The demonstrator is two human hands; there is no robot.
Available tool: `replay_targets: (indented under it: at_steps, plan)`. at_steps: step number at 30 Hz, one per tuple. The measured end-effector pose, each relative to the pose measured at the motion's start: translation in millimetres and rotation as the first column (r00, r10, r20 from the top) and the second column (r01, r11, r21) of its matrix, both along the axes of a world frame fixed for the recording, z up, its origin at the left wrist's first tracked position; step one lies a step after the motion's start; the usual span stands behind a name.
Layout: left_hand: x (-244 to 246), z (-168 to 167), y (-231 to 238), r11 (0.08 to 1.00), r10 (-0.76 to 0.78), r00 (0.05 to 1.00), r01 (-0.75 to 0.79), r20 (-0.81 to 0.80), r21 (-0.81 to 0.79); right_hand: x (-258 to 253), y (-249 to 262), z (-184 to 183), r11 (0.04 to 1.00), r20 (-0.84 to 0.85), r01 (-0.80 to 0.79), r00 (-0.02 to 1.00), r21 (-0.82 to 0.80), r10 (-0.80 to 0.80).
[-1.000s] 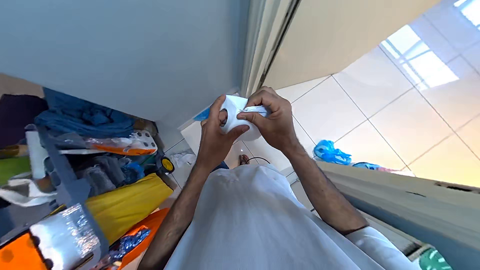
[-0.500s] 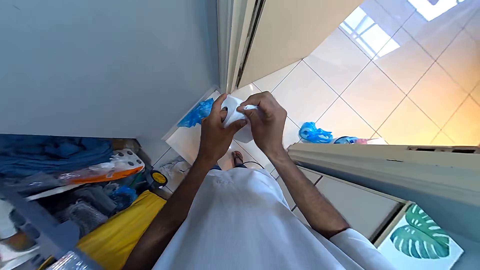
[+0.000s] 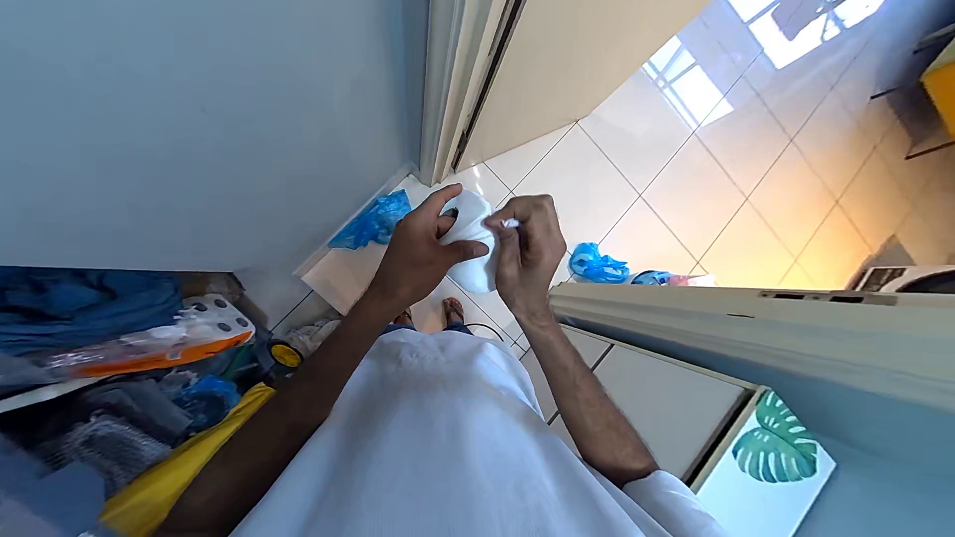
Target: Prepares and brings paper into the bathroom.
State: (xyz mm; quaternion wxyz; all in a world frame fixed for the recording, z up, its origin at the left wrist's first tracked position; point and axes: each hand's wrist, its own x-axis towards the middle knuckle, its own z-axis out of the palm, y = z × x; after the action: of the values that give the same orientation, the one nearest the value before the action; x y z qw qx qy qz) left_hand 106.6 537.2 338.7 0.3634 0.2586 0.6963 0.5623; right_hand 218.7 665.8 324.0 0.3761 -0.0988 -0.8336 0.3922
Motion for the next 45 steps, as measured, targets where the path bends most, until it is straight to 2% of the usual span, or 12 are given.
replay_targets:
  at_steps: [3,6,17,19,20,22,23,26,29,34,40,45]
  plan:
    - [-1,-5,-4,0.995,0.052,0.992,-0.061,-0.119,-0.077,-14,-1,-2,0.945,0.007,-0.017,1.0,-0.326,0.02]
    - [0,-3,-7,0.986,0.09,0.973,-0.117,-0.213,-0.116,-24,-3,-2,0.863,-0.014,-0.025,1.0,-0.504,0.021]
    - [5,3,-29,0.938,0.176,0.869,-0.29,-0.462,-0.188,-39,-30,-1,0.704,0.006,-0.011,1.0,-0.71,0.022]
    - [4,2,-33,0.94,0.183,0.874,-0.29,-0.449,-0.182,-38,-38,-1,0.751,-0.021,-0.015,1.0,-0.66,0.002]
    - [3,3,-34,0.943,0.189,0.89,-0.282,-0.416,-0.175,-34,-44,0,0.823,-0.028,-0.006,1.0,-0.568,-0.012]
    - [-1,5,-37,0.957,0.206,0.933,-0.255,-0.294,-0.138,-24,-53,2,0.97,-0.038,0.016,0.999,-0.243,-0.026]
    - [-3,6,-39,0.968,0.206,0.956,-0.231,-0.211,-0.102,-23,-54,1,0.995,-0.076,0.026,0.997,-0.098,-0.033]
    - [-6,9,-45,0.987,0.156,0.986,-0.158,-0.052,-0.023,-23,-44,-7,0.974,-0.207,0.051,0.978,0.221,-0.004]
    - [-7,12,-49,0.996,0.093,0.995,-0.093,-0.03,-0.001,-22,-32,-14,0.919,-0.29,0.031,0.953,0.393,0.091]
    - [-11,14,-56,0.998,0.058,0.997,-0.06,0.048,0.034,-7,-35,-11,0.864,-0.236,-0.03,0.957,0.503,0.17]
    - [-15,20,-72,0.992,-0.08,0.981,0.061,0.175,0.109,-14,-37,5,0.942,-0.107,-0.189,0.968,0.278,0.226]
    - [-22,-1,-80,0.999,-0.037,0.957,0.032,0.287,0.023,-15,-44,24,0.88,0.069,-0.392,0.919,0.268,0.389]
